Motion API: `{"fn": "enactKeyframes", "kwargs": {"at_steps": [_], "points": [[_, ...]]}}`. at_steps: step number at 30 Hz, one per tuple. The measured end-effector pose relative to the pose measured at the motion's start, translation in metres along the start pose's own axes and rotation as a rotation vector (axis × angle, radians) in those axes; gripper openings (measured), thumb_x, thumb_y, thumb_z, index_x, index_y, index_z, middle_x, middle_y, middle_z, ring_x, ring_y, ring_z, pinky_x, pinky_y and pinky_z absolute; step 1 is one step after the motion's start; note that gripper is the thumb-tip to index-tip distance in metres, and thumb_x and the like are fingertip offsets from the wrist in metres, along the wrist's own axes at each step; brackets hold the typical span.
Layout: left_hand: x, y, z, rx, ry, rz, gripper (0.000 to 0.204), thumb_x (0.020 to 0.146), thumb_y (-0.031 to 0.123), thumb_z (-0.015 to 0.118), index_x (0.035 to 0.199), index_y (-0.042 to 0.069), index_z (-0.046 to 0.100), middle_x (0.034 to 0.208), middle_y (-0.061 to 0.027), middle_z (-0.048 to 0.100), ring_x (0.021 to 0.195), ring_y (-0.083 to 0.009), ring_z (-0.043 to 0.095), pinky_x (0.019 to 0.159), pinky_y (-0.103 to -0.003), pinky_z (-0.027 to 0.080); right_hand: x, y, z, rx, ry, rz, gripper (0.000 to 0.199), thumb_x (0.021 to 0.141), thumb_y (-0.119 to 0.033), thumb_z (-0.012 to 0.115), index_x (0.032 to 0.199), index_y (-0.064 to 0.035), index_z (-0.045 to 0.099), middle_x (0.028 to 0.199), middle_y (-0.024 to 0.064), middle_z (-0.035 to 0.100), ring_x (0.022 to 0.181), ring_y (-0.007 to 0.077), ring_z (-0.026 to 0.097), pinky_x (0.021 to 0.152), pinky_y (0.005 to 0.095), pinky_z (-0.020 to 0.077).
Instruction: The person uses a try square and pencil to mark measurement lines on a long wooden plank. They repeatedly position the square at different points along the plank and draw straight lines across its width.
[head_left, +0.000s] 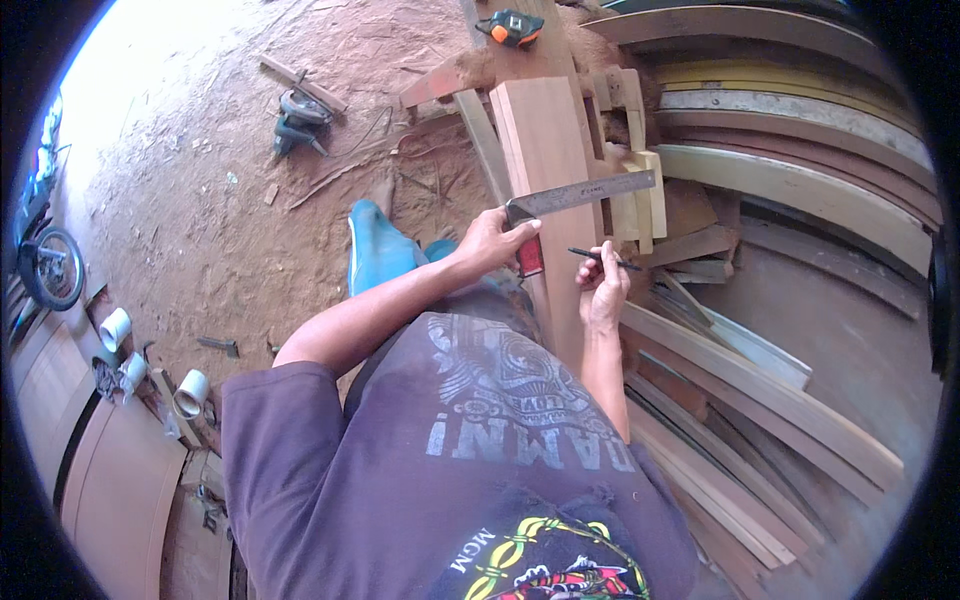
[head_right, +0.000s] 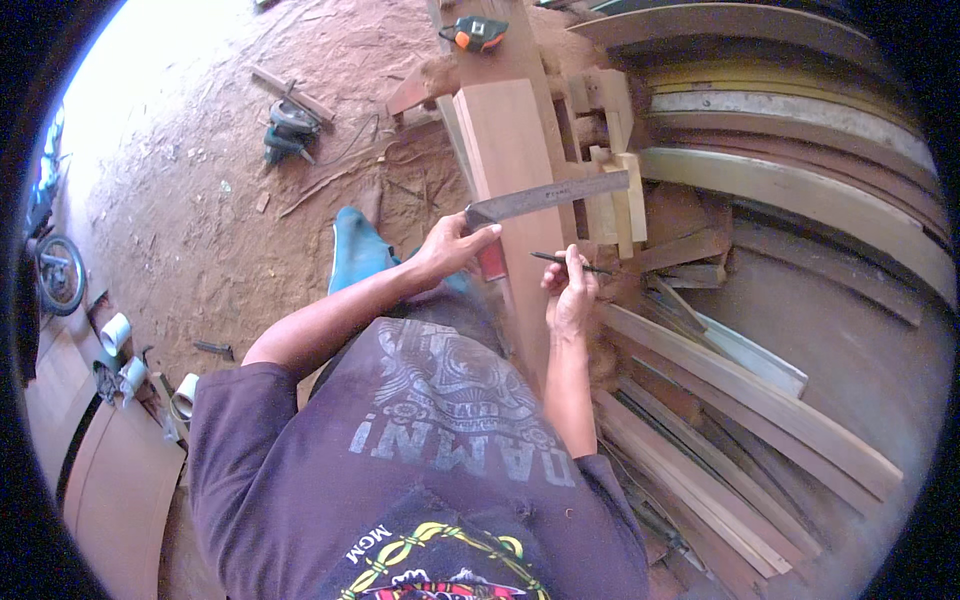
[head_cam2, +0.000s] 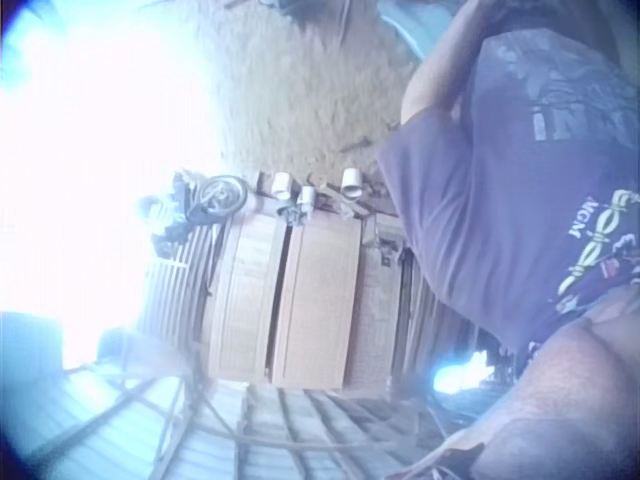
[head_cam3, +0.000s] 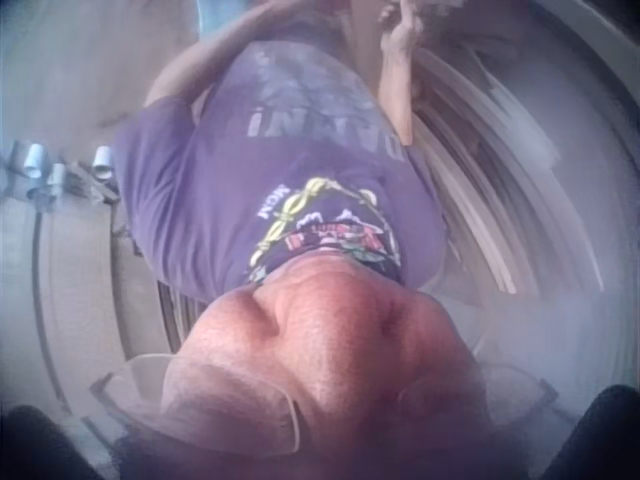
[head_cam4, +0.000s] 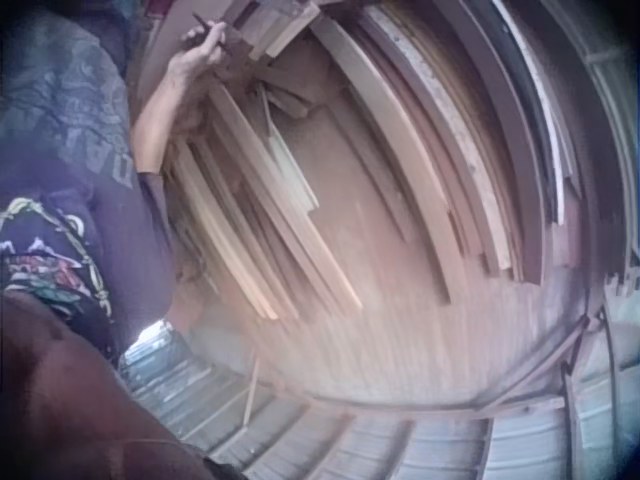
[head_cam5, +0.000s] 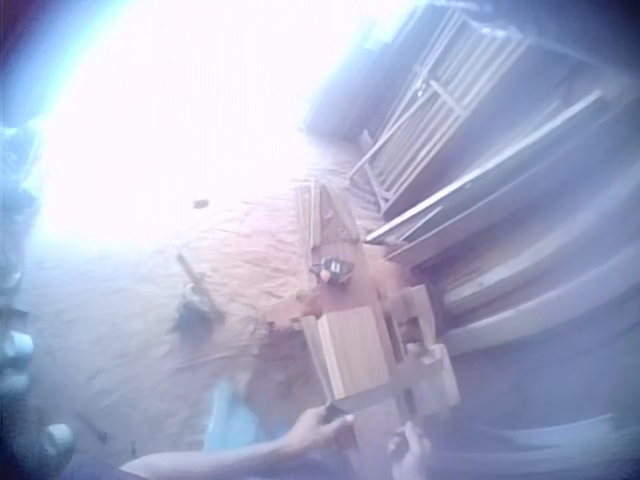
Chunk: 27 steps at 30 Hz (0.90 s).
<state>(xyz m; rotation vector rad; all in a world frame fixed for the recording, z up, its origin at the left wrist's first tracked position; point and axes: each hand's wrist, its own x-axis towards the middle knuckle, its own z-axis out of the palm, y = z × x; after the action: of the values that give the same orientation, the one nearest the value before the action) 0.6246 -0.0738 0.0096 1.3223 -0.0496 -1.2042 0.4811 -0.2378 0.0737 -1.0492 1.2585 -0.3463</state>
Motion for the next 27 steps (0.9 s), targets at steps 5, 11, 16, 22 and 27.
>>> {"fn": "enactKeyframes", "kwargs": {"at_steps": [5, 11, 16, 22, 27], "points": [[-0.002, -0.027, 0.02, -0.091, 0.124, 0.155, 0.036, 0.104, 0.031, 0.066, 0.12, -0.001, 0.069, 0.096, -0.0091, 0.075, 0.073, -0.0147, 0.07, 0.058, -0.033, 0.059, 0.003, 0.018, -0.026, 0.052, -0.135, -0.027, 0.027, 0.104, -0.036, 0.07, 0.097, -0.0098, 0.067, 0.074, -0.0013, 0.061, 0.062, 0.0095, 0.058, 0.055, 0.0257, 0.0481], [0.035, -0.016, 0.003, 0.002, 0.323, 0.279, 0.039, 0.104, 0.035, 0.066, 0.117, -0.002, 0.07, 0.093, -0.0093, 0.075, 0.079, -0.0158, 0.068, 0.071, -0.037, 0.057, 0.013, 0.018, -0.01, 0.014, -0.14, -0.079, 0.025, 0.104, -0.032, 0.071, 0.092, -0.0104, 0.069, 0.074, -0.0008, 0.063, 0.06, 0.0093, 0.059, 0.052, 0.0244, 0.0497], [0.039, 0.003, -0.006, -0.012, 0.272, 0.187, 0.04, 0.106, 0.032, 0.065, 0.128, 0.0, 0.068, 0.112, -0.0085, 0.076, 0.1, -0.0149, 0.068, 0.089, -0.035, 0.056, 0.01, 0.016, -0.006, -0.012, -0.087, -0.091, 0.024, 0.103, -0.031, 0.071, 0.091, -0.0105, 0.069, 0.074, -0.0008, 0.063, 0.059, 0.0087, 0.059, 0.052, 0.0239, 0.05], [0.035, 0.008, -0.006, 0.033, 0.31, 0.303, 0.042, 0.105, 0.031, 0.066, 0.13, -0.002, 0.066, 0.111, -0.0124, 0.077, 0.1, -0.0148, 0.07, 0.091, -0.035, 0.056, 0.009, 0.01, -0.001, -0.07, -0.023, -0.046, 0.027, 0.102, -0.037, 0.073, 0.093, -0.0117, 0.068, 0.073, -0.0017, 0.062, 0.057, 0.0085, 0.058, 0.049, 0.0233, 0.0467], [0.038, 0.009, -0.009, -0.025, 0.277, 0.263, 0.04, 0.105, 0.03, 0.066, 0.129, -0.002, 0.067, 0.111, -0.0119, 0.077, 0.1, -0.0144, 0.069, 0.09, -0.035, 0.056, 0.007, 0.008, 0.001, -0.089, 0.001, -0.034, 0.029, 0.102, -0.04, 0.072, 0.094, -0.0123, 0.067, 0.073, -0.0026, 0.061, 0.057, 0.0079, 0.056, 0.05, 0.0233, 0.0439]]}}
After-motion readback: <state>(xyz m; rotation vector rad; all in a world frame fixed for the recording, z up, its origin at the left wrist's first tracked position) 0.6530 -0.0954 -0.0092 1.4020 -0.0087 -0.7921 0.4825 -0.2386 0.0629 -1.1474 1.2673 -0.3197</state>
